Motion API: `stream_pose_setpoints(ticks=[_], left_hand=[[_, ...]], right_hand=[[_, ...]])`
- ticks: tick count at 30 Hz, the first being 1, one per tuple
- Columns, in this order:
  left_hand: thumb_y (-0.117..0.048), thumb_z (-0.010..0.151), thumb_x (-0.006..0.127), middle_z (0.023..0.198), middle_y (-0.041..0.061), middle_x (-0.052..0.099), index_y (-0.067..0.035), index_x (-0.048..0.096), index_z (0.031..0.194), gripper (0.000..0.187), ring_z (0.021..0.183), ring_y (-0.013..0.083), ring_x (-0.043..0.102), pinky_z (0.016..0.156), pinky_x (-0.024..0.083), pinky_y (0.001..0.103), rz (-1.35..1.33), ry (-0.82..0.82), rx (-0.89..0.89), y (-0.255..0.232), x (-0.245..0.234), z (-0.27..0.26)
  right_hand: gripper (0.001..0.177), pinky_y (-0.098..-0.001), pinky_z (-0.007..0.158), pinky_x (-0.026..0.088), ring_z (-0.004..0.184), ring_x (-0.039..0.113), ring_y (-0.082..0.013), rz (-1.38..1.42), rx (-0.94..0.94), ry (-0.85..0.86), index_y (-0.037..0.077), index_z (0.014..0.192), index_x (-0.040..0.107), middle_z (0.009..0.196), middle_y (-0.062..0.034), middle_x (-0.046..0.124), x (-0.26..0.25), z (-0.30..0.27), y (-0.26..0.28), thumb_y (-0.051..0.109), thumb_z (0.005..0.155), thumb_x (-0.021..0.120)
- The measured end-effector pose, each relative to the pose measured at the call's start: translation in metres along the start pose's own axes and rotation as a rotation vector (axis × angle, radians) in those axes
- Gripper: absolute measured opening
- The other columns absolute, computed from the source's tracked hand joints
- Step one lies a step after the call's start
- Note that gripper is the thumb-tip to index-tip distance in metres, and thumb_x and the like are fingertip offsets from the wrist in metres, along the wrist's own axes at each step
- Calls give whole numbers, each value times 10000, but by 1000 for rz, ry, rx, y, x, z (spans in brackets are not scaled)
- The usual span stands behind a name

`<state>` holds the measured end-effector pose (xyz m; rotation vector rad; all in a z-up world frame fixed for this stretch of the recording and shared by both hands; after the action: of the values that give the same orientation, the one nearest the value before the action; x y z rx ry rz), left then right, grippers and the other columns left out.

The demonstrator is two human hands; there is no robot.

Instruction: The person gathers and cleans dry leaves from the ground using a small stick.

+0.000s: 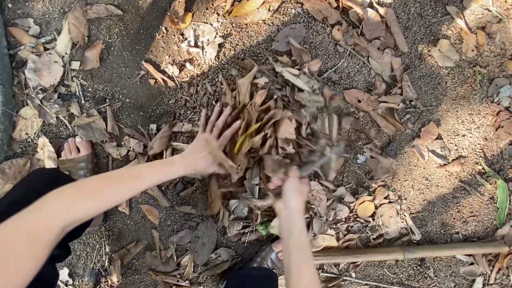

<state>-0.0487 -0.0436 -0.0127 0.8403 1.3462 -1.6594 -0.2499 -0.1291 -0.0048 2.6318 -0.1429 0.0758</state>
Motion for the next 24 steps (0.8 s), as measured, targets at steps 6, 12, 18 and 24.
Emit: stream_pose_setpoints(ticks=[6, 12, 18, 24], left_hand=[[-329, 916, 556, 1609, 263, 107, -1, 229, 1543, 780, 1501, 449, 16, 1209, 51, 624, -72, -74, -338, 12, 17, 15], [-288, 1079, 390, 1564, 225, 201, -84, 212, 1575, 565, 1458, 345, 186, 1237, 245, 514, -177, -1, -453, 69, 72, -9], [-668, 891, 456, 1617, 261, -33, -23, -72, 1538, 1055, 1495, 406, -69, 1205, 57, 632, 88, -32, -67, 42, -19, 22], [-462, 995, 497, 1479, 306, 322, 8, 261, 1503, 731, 1356, 509, 217, 1198, 313, 622, 10, 408, -537, 122, -9, -7]], right_hand=[[108, -286, 397, 394, 463, 427, -123, 212, 64, 99, 120, 1036, 338, 642, -29, 449, 35, -21, -54, 172, 1045, 431], [209, -284, 396, 395, 480, 425, -127, 127, 71, 175, 122, 961, 282, 673, -26, 435, 42, -68, -58, 200, 1030, 464], [162, -275, 370, 418, 468, 455, -118, 26, -42, 309, 121, 1021, 318, 671, -17, 436, 79, -103, -50, 196, 1026, 462], [160, -268, 313, 448, 408, 489, -111, -343, -348, 402, 44, 1106, 322, 657, -41, 480, 95, -121, -32, 139, 1041, 433]])
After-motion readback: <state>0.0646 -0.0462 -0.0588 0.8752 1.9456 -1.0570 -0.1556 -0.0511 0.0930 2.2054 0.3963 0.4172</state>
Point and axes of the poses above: each hand's wrist, its own z-axis towards the middle knuckle, its own x-axis out of the palm, y = z × x, the point moved 5 cm from there along z, towards the middle knuckle
